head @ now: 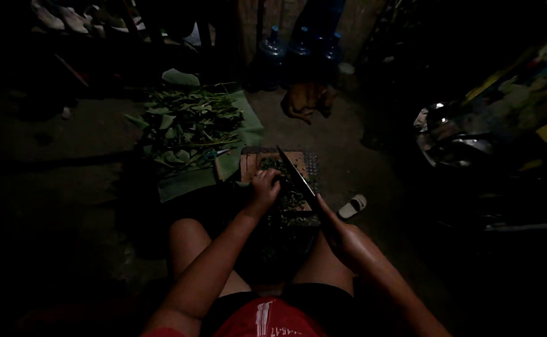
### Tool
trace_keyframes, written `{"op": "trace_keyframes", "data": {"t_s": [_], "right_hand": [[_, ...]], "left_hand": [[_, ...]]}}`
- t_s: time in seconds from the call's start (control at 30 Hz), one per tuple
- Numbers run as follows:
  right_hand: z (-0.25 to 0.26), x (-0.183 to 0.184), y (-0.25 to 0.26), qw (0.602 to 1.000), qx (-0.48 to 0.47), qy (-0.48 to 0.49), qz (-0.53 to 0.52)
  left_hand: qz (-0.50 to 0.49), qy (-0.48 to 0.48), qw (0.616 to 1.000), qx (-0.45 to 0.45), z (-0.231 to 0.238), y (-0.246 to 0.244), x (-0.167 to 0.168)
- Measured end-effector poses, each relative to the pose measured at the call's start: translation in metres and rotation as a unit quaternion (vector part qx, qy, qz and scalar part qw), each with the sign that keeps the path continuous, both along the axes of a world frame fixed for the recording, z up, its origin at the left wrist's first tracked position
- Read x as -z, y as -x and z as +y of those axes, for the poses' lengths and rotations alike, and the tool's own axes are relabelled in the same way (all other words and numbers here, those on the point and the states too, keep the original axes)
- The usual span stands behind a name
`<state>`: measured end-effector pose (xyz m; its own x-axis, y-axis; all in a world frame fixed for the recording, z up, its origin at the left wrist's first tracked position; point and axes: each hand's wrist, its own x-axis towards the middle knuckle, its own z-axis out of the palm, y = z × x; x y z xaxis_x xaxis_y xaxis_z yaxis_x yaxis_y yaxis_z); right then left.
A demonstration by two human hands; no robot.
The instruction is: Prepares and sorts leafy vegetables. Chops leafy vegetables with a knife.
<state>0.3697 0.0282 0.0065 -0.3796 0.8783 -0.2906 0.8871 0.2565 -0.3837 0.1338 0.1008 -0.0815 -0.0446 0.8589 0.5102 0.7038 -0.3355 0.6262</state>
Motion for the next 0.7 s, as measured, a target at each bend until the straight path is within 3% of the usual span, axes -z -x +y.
{"op": "trace_keyframes", "data": {"t_s": [0.37,0.5,0.7], "right_hand": [[0.004,0.008,0.003,0.993,-0.01,0.043,-0.106],[0.022,0.023,0.011,0.991,-0.02,0.097,-0.086],[0.013,0.01,0.003,0.994,0.006,0.061,-0.088]], "left_hand": [[0.064,0.051,0.995,0.059,0.013,-0.004,0.008],[0.071,0.054,0.994,0.069,0.015,-0.002,0.01],[0.065,0.062,0.995,0.053,0.006,-0.006,0.008]]}}
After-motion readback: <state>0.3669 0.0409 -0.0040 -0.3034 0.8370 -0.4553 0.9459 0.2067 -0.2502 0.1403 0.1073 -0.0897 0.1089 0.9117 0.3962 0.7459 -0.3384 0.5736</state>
